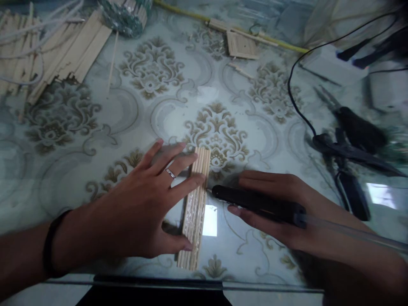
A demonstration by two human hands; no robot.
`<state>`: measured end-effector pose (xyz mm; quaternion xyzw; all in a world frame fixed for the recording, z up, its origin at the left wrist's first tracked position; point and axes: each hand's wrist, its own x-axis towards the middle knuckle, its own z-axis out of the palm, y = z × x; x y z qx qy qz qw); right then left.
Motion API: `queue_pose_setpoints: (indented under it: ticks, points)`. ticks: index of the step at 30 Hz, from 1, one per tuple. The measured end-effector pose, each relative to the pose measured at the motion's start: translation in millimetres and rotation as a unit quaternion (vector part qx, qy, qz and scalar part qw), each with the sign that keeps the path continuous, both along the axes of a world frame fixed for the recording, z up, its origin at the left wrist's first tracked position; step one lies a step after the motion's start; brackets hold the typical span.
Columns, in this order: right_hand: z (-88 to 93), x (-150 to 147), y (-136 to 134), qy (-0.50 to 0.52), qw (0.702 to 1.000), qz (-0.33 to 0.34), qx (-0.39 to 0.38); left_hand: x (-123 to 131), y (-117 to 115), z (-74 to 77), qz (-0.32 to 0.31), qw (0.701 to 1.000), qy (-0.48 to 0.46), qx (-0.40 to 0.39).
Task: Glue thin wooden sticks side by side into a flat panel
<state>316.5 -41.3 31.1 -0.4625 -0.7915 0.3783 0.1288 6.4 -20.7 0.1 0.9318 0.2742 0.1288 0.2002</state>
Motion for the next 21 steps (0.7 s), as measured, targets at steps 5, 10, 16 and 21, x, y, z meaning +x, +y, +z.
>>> queue_pose_setpoints:
  ticks: [5,10,16,21]
  points:
    - [2.0,-2.5,-0.8,-0.001,1.0,-0.004,-0.005,0.5,0.6,-0.8,-0.003,1.0,-0.001,0.0]
    - [0.4,-3.4,-2.3,0.003,1.0,-0.008,0.004,0.6,-0.7,0.4,0.0,1.0,0.006,-0.007]
    - [-1.4,-1.7,-0.5,0.005,1.0,-0.01,0.0,-0.2,-0.5,0.5,-0.004,1.0,0.003,-0.008]
    - [0.7,-1.3,-0.9,0.008,1.0,-0.013,-0.001,0.1,1.1,0.8,-0.004,1.0,0.002,-0.011]
